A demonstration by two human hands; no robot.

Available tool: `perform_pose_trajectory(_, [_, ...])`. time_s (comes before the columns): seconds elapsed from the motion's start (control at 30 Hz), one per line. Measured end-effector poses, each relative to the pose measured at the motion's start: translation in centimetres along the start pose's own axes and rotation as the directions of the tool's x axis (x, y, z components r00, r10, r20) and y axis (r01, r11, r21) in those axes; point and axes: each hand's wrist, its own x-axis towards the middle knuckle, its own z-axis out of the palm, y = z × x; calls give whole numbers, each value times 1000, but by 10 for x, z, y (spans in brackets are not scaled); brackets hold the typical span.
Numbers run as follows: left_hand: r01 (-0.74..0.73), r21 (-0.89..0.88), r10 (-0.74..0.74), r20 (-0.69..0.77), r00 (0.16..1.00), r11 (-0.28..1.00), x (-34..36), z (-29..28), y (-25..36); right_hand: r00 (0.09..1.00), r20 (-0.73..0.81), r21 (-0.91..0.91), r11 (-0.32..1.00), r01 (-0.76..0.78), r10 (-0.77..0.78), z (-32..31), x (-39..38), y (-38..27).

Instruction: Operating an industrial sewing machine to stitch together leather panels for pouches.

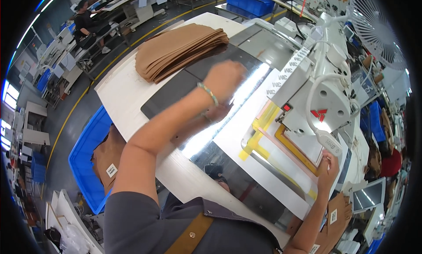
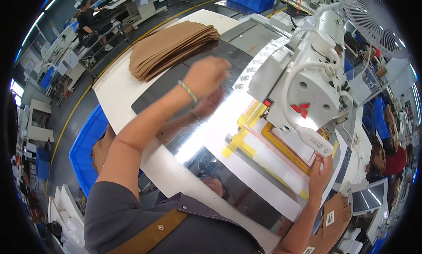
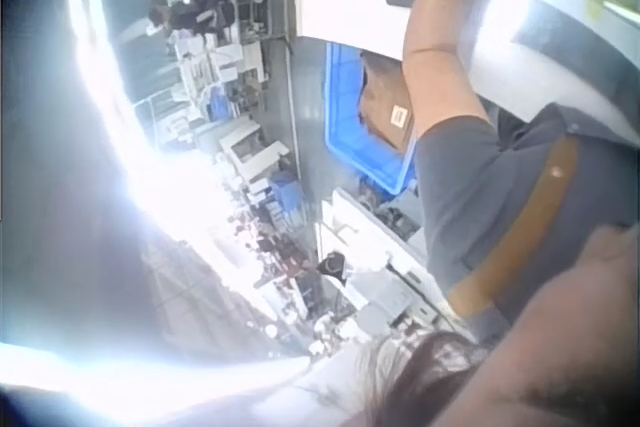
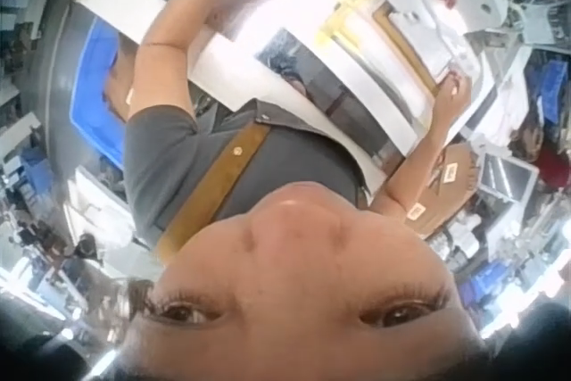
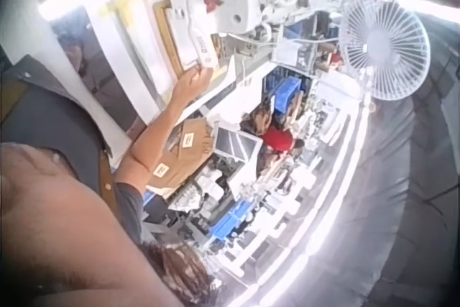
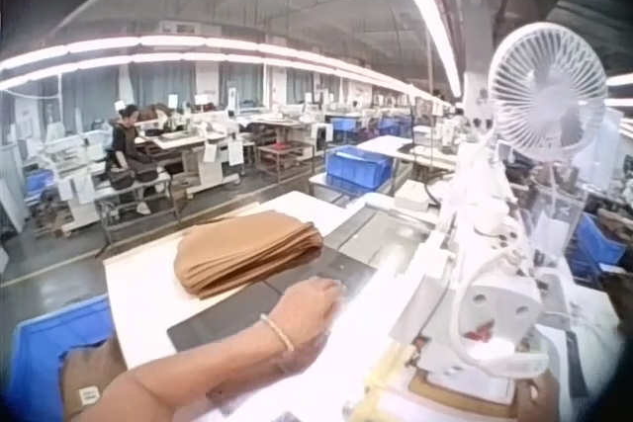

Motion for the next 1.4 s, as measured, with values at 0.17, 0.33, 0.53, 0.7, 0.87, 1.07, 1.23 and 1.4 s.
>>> perform_pose_trajectory(0.17, [322, 434, -360, 6, 933, 842, 35, -31, -158, 987, -106, -14, 993, 121, -122, 0, 3, 16])
perform_pose_trajectory(0.33, [346, 463, -448, 128, 885, 816, 16, -37, -226, 987, -90, -42, 991, 130, -133, 9, 2, 6])
perform_pose_trajectory(0.53, [240, 538, -395, 193, 898, 808, 35, -26, -221, 987, -78, -85, 987, 133, -140, 13, 1, 8])
perform_pose_trajectory(0.7, [329, 512, -386, 5, 923, 793, 25, -7, -238, 995, -27, -82, 993, 89, -92, 11, 1, 8])
perform_pose_trajectory(0.87, [676, 14, -653, -246, 716, 737, 11, 9, -253, 996, -27, -82, 993, 87, -90, 12, 0, 12])
perform_pose_trajectory(1.07, [636, -598, -846, -143, 514, 487, 22, 5, -267, 993, -51, -97, 991, 98, -103, 9, -3, 15])
perform_pose_trajectory(1.23, [335, -664, -734, -519, 438, 669, 8, -31, -268, 988, -66, -78, 988, 135, -140, 12, 2, 16])
perform_pose_trajectory(1.4, [266, -14, -266, -59, 962, 964, -47, -74, -113, 976, -57, -104, 973, 204, -211, 11, -2, -14])
